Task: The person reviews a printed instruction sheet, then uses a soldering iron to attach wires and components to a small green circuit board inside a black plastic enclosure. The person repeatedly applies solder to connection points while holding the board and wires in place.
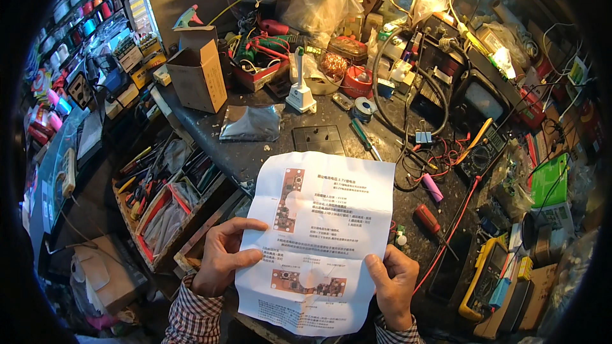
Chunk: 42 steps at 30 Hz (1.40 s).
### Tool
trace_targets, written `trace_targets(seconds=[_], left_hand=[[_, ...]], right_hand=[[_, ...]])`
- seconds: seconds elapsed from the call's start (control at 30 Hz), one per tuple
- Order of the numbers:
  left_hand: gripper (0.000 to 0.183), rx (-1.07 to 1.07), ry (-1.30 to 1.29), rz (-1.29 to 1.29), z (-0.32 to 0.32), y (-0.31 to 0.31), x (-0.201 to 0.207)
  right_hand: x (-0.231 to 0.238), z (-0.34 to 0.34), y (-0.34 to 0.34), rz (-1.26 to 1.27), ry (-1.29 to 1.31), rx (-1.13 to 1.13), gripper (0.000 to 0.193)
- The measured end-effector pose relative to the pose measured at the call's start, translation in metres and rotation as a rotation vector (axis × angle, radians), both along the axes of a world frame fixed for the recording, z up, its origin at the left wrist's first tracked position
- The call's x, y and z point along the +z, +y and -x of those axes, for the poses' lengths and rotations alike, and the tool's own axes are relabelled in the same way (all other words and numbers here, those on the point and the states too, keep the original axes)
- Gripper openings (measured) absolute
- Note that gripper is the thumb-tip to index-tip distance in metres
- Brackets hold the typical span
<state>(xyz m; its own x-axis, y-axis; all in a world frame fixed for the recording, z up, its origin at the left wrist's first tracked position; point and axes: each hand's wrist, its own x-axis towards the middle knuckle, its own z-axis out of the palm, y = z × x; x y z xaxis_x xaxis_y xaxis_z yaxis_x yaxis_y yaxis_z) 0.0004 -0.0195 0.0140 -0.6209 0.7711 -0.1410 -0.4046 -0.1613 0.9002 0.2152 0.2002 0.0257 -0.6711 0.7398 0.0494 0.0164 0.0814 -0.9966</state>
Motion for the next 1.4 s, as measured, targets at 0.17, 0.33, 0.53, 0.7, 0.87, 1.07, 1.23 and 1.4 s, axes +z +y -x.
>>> trace_targets(seconds=[0.17, 0.33, 0.53, 0.7, 0.87, 1.07, 1.23, 1.4], left_hand=[[0.052, -0.016, 0.025, -0.03, 0.001, -0.0002, -0.0006], [0.052, -0.003, 0.038, -0.041, -0.0001, 0.0016, -0.0016], [0.052, -0.007, 0.055, -0.033, 0.0003, 0.0028, -0.0004], [0.053, 0.004, 0.011, -0.041, -0.0008, 0.0026, 0.0015], [0.052, 0.003, 0.014, 0.003, -0.0003, 0.0023, 0.0026], [0.048, 0.034, 0.014, 0.014, -0.0017, 0.0035, 0.0019], [0.047, 0.035, -0.012, -0.016, -0.0023, 0.0038, -0.0003], [0.049, 0.022, -0.039, -0.041, -0.0004, 0.0041, -0.0011]], right_hand=[[-0.001, -0.0006, 0.0014, -0.02, 0.013, 0.008, 0.023], [-0.0006, -0.0008, 0.0007, -0.015, 0.009, -0.013, 0.022], [0.0019, 0.0005, 0.0001, 0.005, 0.025, -0.012, 0.021], [0.0025, 0.0002, -0.0002, 0.005, 0.014, -0.006, 0.021], [0.0019, -0.0002, 0.0008, 0.005, 0.033, 0.006, 0.02], [0.0021, -0.0002, 0.0008, 0.023, 0.035, 0.015, 0.018], [0.0048, -0.0009, 0.0011, 0.034, -0.001, 0.027, 0.019], [0.0069, -0.0016, 0.0031, 0.09, 0.015, 0.066, 0.02]])
